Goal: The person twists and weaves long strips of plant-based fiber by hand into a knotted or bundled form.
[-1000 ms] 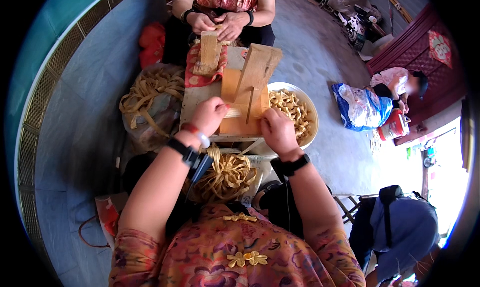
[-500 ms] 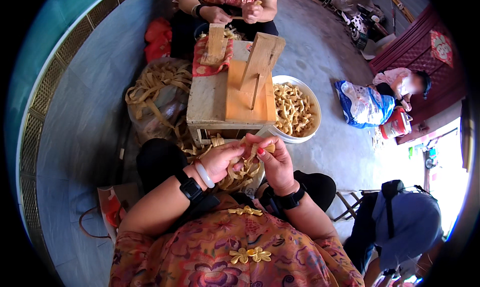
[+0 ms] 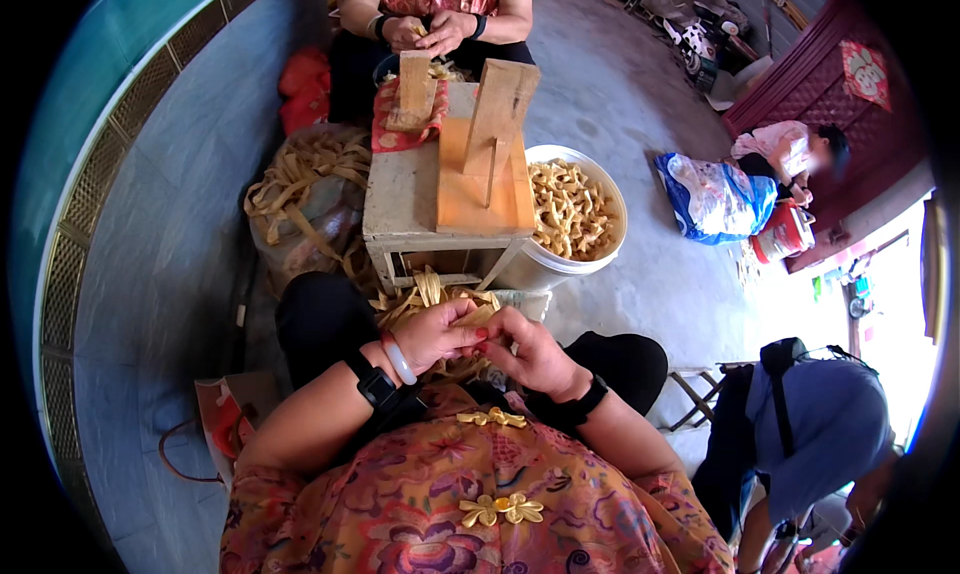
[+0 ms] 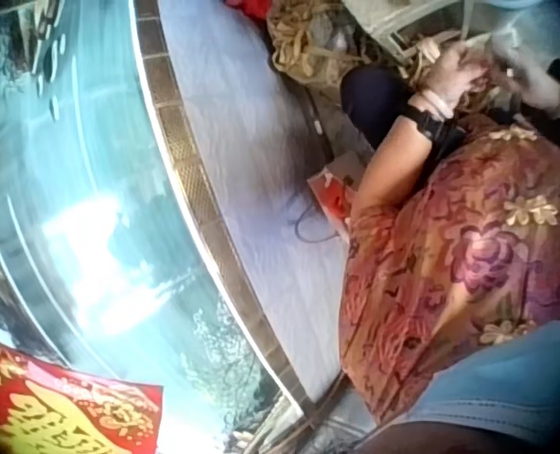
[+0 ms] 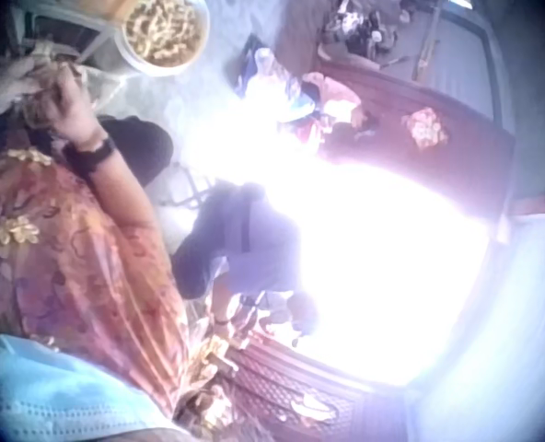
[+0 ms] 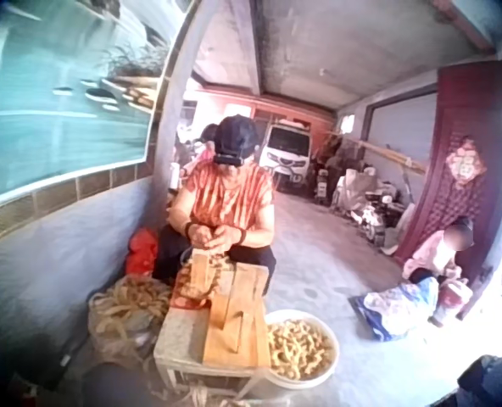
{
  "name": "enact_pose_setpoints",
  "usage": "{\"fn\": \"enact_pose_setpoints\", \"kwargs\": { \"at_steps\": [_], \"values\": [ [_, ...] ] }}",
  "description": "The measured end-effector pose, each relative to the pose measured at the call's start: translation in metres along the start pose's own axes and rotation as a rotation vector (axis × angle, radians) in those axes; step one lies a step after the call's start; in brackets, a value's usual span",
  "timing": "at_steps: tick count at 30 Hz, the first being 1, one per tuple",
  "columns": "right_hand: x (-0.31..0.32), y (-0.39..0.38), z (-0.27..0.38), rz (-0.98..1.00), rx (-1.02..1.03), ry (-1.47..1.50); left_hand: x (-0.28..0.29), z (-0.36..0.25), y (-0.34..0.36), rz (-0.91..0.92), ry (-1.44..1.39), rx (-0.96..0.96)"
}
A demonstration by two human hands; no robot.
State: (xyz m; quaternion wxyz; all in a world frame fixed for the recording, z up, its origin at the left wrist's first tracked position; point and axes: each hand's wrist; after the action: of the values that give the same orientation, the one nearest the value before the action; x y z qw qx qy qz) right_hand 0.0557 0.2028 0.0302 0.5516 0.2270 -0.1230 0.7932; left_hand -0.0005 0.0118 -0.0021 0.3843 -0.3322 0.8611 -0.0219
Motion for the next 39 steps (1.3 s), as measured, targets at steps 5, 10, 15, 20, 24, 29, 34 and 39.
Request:
{"fn": "enact_pose_setpoints", "kwargs": {
  "at_steps": [5,10,15,20,24,29,34,39],
  "values": [
    [-0.005,-0.007,-0.006,0.054,-0.084,0.371,0.001,0.006,-0.001,0.111,0.078,-0.084],
    [0.032,0.005,-0.021,-0.105,-0.193,0.118,0.016,0.002,0.015,-0.039,0.772,-0.483],
    [0.101,0.045,-0.047,-0.748,-0.010,-0.916,0.021,-0.009,0.023,-0.077,0.718,-0.297],
    [0.035,0.017,0.012,-0.047,0.114,-0.389,0.023,-0.002,0.009,0.045,0.681,-0.107],
    [0.002,0.014,0.013,0.049,0.148,-0.222,0.023,0.007,0.004,0.171,0.527,-0.098],
    [0.005,0.013,-0.009,-0.040,-0.490,0.556,0.022,0.003,0.004,0.120,0.614,-0.312],
    [0.005,0.020,0.020,-0.054,0.355,-0.483,0.033,0.013,0.005,0.096,0.382,-0.212],
    [0.005,0.021,0.019,-0.111,0.441,-0.610,0.031,-0.002,0.000,0.210,0.248,-0.131]
  ]
}}
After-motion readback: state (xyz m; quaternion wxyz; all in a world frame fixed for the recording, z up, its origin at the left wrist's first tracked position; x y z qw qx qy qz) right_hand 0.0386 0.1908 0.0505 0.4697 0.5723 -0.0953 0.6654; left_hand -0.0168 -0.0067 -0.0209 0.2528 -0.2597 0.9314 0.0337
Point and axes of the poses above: each hand's wrist, its own y-axis towards the middle knuckle, its own x-axis out of the back of the hand, z = x × y, and after that the axes turned 6 degrees about -y, right-handed
